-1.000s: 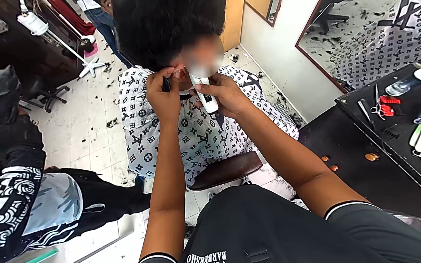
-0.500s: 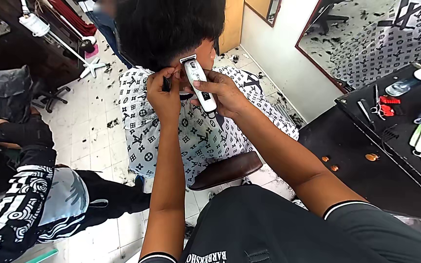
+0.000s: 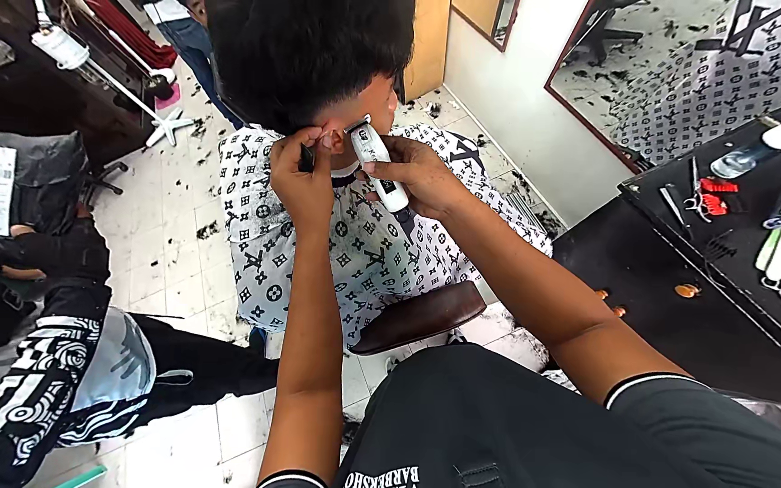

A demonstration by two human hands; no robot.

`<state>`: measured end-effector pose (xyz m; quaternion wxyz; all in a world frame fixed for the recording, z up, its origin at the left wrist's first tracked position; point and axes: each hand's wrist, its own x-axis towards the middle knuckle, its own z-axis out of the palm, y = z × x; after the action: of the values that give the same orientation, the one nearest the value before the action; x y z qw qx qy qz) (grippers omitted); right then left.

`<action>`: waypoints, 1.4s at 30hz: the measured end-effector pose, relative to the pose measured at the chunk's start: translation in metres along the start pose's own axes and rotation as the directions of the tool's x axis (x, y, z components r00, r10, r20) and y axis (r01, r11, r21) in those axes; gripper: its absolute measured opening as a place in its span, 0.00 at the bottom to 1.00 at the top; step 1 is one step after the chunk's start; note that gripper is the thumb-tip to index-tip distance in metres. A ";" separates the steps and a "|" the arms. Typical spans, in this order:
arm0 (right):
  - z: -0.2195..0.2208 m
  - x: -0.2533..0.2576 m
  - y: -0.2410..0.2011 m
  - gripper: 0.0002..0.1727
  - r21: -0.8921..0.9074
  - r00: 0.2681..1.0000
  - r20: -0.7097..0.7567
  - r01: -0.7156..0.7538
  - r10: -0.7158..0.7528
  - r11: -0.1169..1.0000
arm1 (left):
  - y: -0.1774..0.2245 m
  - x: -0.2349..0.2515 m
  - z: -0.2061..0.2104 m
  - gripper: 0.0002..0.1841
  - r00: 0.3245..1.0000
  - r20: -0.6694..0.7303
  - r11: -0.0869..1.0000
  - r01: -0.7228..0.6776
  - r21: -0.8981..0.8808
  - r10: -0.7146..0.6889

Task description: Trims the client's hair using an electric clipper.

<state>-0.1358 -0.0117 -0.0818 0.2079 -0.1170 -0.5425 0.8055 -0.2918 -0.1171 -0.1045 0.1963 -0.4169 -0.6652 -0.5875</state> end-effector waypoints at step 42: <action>-0.006 0.006 -0.007 0.34 -0.254 0.994 0.015 0.110 -0.110 0.961 | 0.006 -0.001 -0.003 0.11 1.000 0.023 1.000 0.013 -0.001 -0.013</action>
<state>-0.1375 -0.0019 -0.0776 0.2354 -0.1120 -0.6473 0.7163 -0.2870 -0.1208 -0.1011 0.1844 -0.4195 -0.6699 -0.5842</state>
